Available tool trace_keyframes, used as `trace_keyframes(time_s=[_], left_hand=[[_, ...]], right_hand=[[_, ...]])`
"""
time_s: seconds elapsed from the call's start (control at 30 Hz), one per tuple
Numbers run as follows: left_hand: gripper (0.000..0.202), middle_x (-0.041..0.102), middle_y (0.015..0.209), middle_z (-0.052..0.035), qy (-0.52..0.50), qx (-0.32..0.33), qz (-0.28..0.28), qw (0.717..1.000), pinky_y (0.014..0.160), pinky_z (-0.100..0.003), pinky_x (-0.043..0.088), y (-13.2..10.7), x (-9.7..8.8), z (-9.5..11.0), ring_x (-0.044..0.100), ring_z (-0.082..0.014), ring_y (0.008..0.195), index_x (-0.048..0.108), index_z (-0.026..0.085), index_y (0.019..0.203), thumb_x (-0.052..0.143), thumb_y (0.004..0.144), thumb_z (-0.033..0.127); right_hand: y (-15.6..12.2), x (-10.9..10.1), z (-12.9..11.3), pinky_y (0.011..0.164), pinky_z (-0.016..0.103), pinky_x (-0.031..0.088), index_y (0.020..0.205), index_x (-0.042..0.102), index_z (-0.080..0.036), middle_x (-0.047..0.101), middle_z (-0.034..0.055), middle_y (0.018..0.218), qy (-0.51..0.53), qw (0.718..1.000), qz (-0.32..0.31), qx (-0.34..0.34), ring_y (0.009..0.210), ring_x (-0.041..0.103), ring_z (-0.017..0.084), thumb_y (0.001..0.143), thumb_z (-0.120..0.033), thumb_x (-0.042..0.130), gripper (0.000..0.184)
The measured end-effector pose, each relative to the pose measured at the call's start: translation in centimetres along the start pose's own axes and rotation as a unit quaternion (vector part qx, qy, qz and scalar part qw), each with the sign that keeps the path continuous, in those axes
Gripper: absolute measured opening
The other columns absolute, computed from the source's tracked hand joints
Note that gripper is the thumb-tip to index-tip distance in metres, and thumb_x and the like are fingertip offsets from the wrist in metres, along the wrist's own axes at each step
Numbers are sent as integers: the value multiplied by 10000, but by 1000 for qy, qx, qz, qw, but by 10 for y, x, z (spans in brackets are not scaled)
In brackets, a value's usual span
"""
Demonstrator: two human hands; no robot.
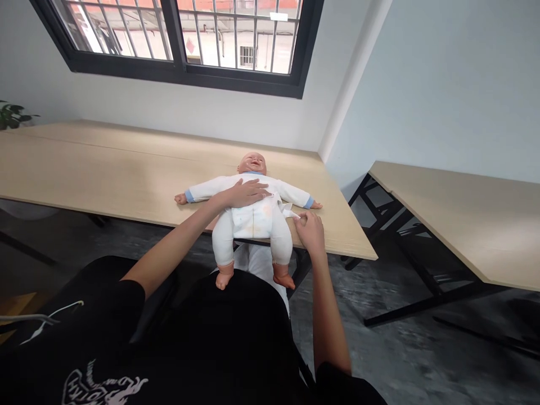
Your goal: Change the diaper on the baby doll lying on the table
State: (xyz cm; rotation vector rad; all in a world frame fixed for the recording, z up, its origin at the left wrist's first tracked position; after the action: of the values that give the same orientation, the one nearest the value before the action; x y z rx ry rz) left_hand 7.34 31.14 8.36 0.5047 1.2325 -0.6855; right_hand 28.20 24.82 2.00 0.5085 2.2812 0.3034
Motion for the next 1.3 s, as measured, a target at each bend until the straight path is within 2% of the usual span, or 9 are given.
trace_keyframes(time_s=[0.17, 0.27, 0.37, 0.53, 0.67, 0.83, 1.03, 1.17, 1.3], left_hand=[[517, 323, 1664, 16, 9, -4, -5, 1000, 1202, -740, 46, 1, 2, -2, 172, -277, 1569, 501, 379, 1476, 201, 1066, 480], [531, 295, 1675, 16, 8, -5, -7, 1000, 1208, -732, 44, 1, 3, -2, 169, -273, 1571, 490, 379, 1487, 186, 1065, 487], [549, 280, 1680, 29, 6, -2, -12, 1000, 1204, -740, 19, 2, 4, -2, 134, -284, 1581, 461, 374, 1509, 174, 1060, 509], [545, 284, 1678, 39, 4, -8, -10, 1000, 1201, -750, 12, 3, 5, -3, 116, -281, 1583, 416, 367, 1529, 192, 1056, 519], [523, 354, 1648, -22, 14, -9, -11, 1000, 1218, -730, 47, 4, 6, -4, 110, -281, 1583, 446, 283, 1503, 224, 1050, 420], [499, 396, 1620, -73, 2, -13, 4, 1000, 1235, -697, 86, 6, 5, -6, 144, -277, 1578, 484, 217, 1445, 273, 1005, 324], [530, 370, 1620, -116, -10, 2, 50, 999, 1223, -690, 164, 5, 1, -8, 288, -306, 1524, 432, 215, 1461, 394, 940, 303], [534, 373, 1622, -107, -3, -2, 38, 999, 1235, -673, 143, 5, 5, -12, 226, -303, 1552, 433, 228, 1471, 389, 941, 282], [516, 384, 1623, -83, 4, -9, 21, 1000, 1235, -683, 110, 10, 10, -14, 174, -299, 1571, 448, 251, 1470, 375, 961, 287]], right_hand=[[18, -6, 0, 911, 427, 542, 910, 589, -162, 687, 120, 960, 231, 971, 55, 31, 875, 655, 231, 689, -503, 682, 417], [30, -15, -16, 893, 387, 543, 921, 589, -157, 673, 93, 923, 284, 953, 99, 25, 853, 647, 201, 638, -452, 717, 428], [40, -18, -46, 823, 327, 537, 975, 551, -165, 645, 37, 859, 306, 945, 114, 13, 794, 638, 166, 630, -352, 717, 426], [40, 4, -109, 727, 281, 500, 969, 518, -177, 629, 10, 827, 254, 964, 76, -32, 738, 634, 155, 698, -239, 624, 297], [28, 25, -138, 757, 294, 485, 921, 500, -185, 639, 14, 837, 158, 984, 47, -62, 742, 618, 159, 763, -212, 562, 172], [21, 31, -148, 781, 302, 470, 891, 500, -186, 662, 43, 878, 105, 989, 34, -100, 793, 619, 180, 809, -217, 520, 89], [25, 44, -150, 829, 311, 457, 822, 560, -185, 695, 24, 876, 53, 993, -32, -104, 827, 637, 193, 796, -181, 563, 26], [20, 47, -153, 847, 324, 453, 912, 568, -191, 709, 26, 941, 29, 992, -40, -115, 858, 653, 207, 863, -178, 518, 71], [20, 51, -147, 848, 325, 465, 903, 553, -190, 704, 34, 950, 47, 992, -47, -104, 865, 655, 209, 877, -191, 491, 67]])
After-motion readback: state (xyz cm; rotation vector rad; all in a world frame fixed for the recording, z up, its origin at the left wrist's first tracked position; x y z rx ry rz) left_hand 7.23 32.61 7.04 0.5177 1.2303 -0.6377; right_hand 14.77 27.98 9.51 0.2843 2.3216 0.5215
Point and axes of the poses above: each hand's wrist, its own y-axis towards the middle knuckle, its own x-axis out of the palm, z = x × y, the point moved 9 cm from there along y, towards the middle knuckle
